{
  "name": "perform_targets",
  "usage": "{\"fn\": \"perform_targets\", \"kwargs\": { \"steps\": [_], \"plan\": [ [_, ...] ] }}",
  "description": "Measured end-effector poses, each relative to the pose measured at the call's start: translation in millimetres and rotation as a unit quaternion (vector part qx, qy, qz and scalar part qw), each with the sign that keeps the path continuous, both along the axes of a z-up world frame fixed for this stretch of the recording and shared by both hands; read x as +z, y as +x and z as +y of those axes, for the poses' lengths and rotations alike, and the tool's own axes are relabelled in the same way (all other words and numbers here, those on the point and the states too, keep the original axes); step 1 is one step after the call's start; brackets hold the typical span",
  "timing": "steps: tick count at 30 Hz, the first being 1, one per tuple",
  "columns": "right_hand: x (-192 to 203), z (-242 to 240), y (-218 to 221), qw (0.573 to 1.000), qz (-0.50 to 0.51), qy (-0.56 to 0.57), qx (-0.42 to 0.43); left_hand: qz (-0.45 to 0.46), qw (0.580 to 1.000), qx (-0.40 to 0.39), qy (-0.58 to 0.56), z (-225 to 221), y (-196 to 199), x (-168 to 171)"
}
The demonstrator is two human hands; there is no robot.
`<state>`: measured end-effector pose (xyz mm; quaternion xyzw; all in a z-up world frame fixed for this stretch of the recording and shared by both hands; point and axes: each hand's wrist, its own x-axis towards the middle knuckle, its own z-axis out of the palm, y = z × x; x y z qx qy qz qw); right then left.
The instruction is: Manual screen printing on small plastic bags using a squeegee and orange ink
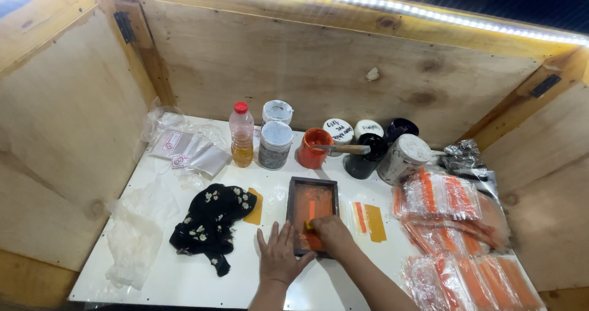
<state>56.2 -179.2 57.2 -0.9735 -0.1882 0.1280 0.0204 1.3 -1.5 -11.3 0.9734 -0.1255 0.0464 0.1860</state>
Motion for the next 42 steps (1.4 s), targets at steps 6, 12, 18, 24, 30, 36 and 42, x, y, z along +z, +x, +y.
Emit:
{"fn": "perform_targets", "kwargs": {
  "steps": [6,12,18,24,30,36,42],
  "plan": [
    [27,3,9,0.992,0.096,0.041,-0.069,0.056,0.998,-0.004,-0.003,2,1,8],
    [47,3,75,0.96,0.066,0.119,-0.245,0.059,0.998,-0.006,0.012,3,2,25],
    [-35,-17,116,0.983,-0.092,0.138,-0.076,0.087,0.996,-0.021,0.013,4,2,24],
    [-38,-22,108,0.995,-0.057,0.087,-0.009,-0.003,1.0,-0.004,-0.029,2,3,5],
    [-9,-7,76,0.999,0.02,0.027,-0.026,0.063,0.998,-0.007,-0.007,2,3,15],
    [72,32,16,0.988,0.128,-0.027,-0.086,0.101,0.994,-0.012,0.031,3,2,27],
    [3,14,-8,0.999,0.009,-0.04,0.0,0.053,0.998,-0.001,0.031,0,2,6]
  ]
}}
